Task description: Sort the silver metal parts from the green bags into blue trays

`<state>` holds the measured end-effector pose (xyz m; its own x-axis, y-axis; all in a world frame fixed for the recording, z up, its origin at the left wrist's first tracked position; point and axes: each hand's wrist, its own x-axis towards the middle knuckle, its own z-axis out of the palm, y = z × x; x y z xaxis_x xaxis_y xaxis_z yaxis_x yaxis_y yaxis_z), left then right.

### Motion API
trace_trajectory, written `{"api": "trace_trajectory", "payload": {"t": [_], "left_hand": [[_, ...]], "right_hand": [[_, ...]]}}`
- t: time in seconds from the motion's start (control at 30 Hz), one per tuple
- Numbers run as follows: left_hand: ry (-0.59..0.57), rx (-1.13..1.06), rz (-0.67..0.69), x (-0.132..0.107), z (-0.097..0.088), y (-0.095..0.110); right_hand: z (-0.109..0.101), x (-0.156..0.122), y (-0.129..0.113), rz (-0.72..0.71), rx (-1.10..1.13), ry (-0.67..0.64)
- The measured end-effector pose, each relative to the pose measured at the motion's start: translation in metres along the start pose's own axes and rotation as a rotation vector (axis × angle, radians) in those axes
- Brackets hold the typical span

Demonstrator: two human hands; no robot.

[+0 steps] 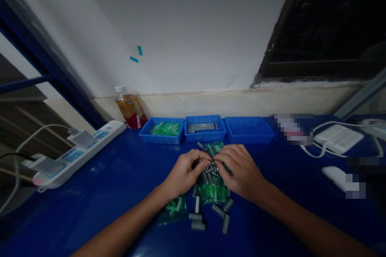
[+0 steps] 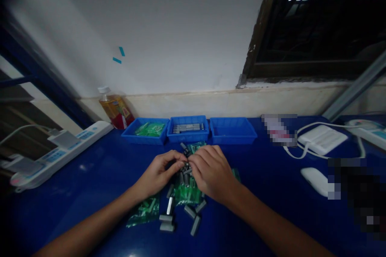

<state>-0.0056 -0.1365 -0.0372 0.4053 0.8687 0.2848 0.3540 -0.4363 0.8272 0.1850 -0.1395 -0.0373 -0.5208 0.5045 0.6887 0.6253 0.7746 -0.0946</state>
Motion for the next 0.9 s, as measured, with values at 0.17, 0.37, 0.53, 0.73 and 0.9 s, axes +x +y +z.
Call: {"api": "trace_trajectory", "payload": {"t": [0.17,0.37,0.53,0.73,0.9], "left_hand": [[0.024,-0.061,-0.041,-0.001,0.001,-0.002],[0.01,0.072,0.007,-0.005,0.002,-0.003],[0.011,0.242,0.223,-0.011,0.001,0.001],[0.037,0.326,0.278,-0.011,-0.001,0.003],[0.036,0.319,0.223,-0.01,0.0,0.006]], "right_hand": [[-0.005,0.002,-0.005,0.007,0.008,-0.032],[0.0,0.001,-0.009,0.052,0.007,-0.013],[0.006,-0.004,-0.007,0.133,0.064,-0.003],[0.008,-0.006,-0.008,0.14,0.098,-0.001],[0.005,-0.003,-0.014,0.055,0.014,-0.009]]}}
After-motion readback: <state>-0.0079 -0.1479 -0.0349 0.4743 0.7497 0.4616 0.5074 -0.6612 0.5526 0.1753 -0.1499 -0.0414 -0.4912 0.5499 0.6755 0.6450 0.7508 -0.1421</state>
